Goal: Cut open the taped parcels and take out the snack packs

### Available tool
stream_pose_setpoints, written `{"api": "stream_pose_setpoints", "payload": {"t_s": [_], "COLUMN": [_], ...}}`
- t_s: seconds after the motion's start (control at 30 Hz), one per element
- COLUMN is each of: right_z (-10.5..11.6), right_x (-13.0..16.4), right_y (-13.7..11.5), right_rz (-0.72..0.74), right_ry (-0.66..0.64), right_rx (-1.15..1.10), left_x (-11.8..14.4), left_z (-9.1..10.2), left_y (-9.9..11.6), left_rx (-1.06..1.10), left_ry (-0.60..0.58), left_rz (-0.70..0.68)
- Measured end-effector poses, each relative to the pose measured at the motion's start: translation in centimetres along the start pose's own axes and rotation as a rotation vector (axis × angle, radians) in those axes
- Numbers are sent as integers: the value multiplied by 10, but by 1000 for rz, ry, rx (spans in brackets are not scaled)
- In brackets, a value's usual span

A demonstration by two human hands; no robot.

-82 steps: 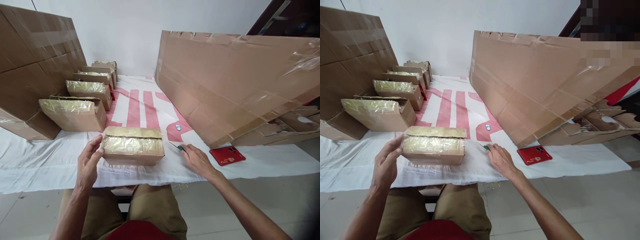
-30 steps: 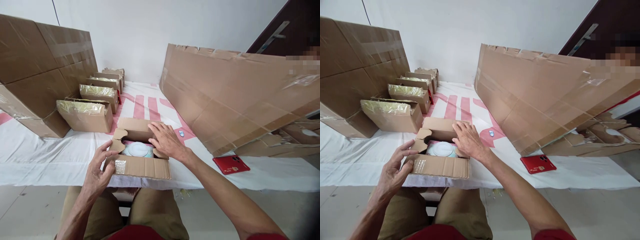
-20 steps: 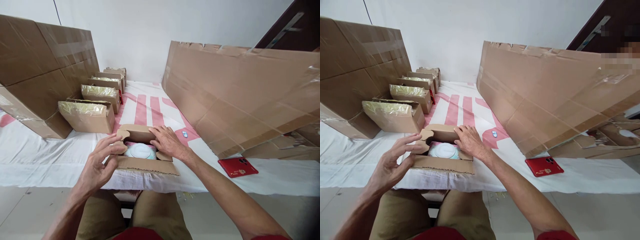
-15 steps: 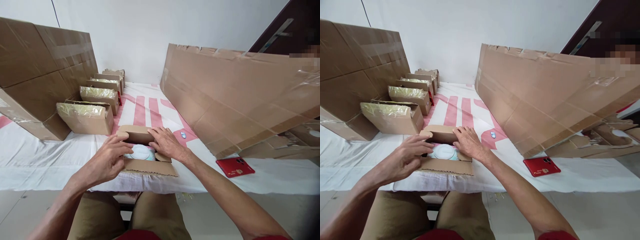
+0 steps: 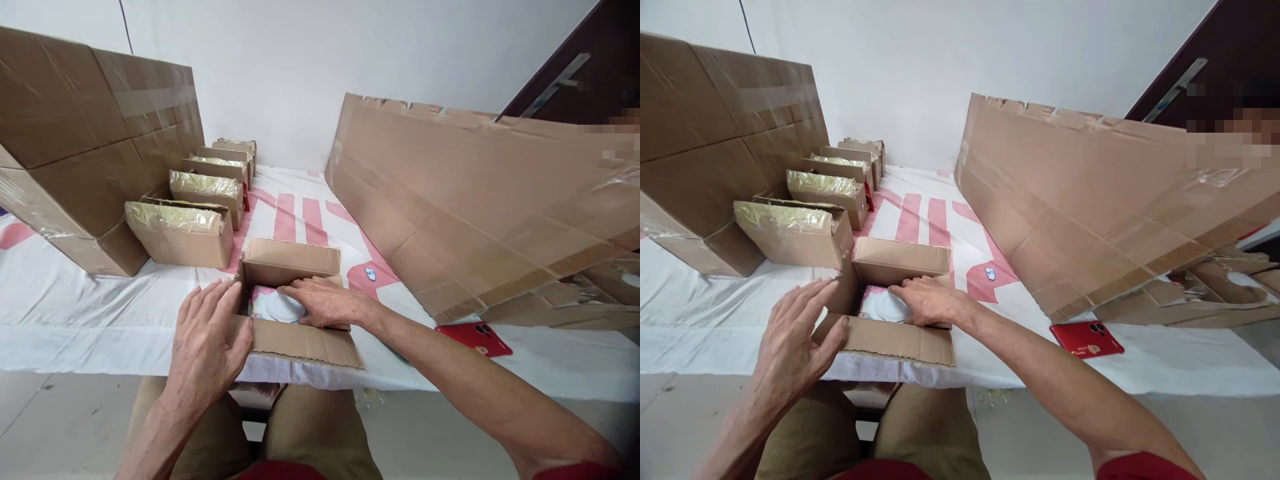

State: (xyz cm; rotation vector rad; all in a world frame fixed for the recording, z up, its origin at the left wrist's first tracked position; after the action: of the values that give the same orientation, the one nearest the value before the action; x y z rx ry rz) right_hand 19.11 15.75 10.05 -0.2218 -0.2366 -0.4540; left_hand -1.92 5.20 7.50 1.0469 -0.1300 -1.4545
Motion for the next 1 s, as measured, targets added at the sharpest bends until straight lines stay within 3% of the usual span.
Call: {"api": "stream_pose_setpoints", "payload": {"t_s": [0.07, 0.2, 0.33, 0.43, 0.57, 0.77, 0.93, 1.0], "right_z": [-5, -11, -12, -9, 1, 36, 75, 88], "right_x": [-5, -11, -12, -11, -8, 16, 57, 72], "right_y": [1, -2, 1, 3, 1, 2, -5, -19], "right_rz": [-16, -10, -13, -15, -19, -64, -38, -13], "right_ry": [8, -7, 5, 126, 386, 749, 932, 951], "right_rx": [-6, -22, -79, -157, -287, -482, -660, -650], "left_x": [6, 22, 29, 26, 21, 21, 17, 10], "left_z": [-3, -22, -34, -35, -35, -34, 7, 25], "left_y": [-9, -23, -24, -22, -21, -23, 0, 13], "left_rx": [46, 214, 348, 360, 365, 344, 224, 272], "left_ry": [7, -119, -124, -102, -99, -85, 317, 321], "left_rz": [138, 377, 493, 575, 664, 576, 169, 67]}}
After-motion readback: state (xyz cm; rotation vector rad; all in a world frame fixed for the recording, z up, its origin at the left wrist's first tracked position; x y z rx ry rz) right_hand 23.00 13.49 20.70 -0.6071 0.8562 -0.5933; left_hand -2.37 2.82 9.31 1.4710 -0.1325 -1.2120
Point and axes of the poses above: each hand's wrist, its own x-axis away from the middle knuckle, its own z-axis out of the back of the hand, y = z × x, the point moved 3 cm from there along -x, towards the middle knuckle, and after that the axes turned 13 degrees about z, right-handed, at the moved point
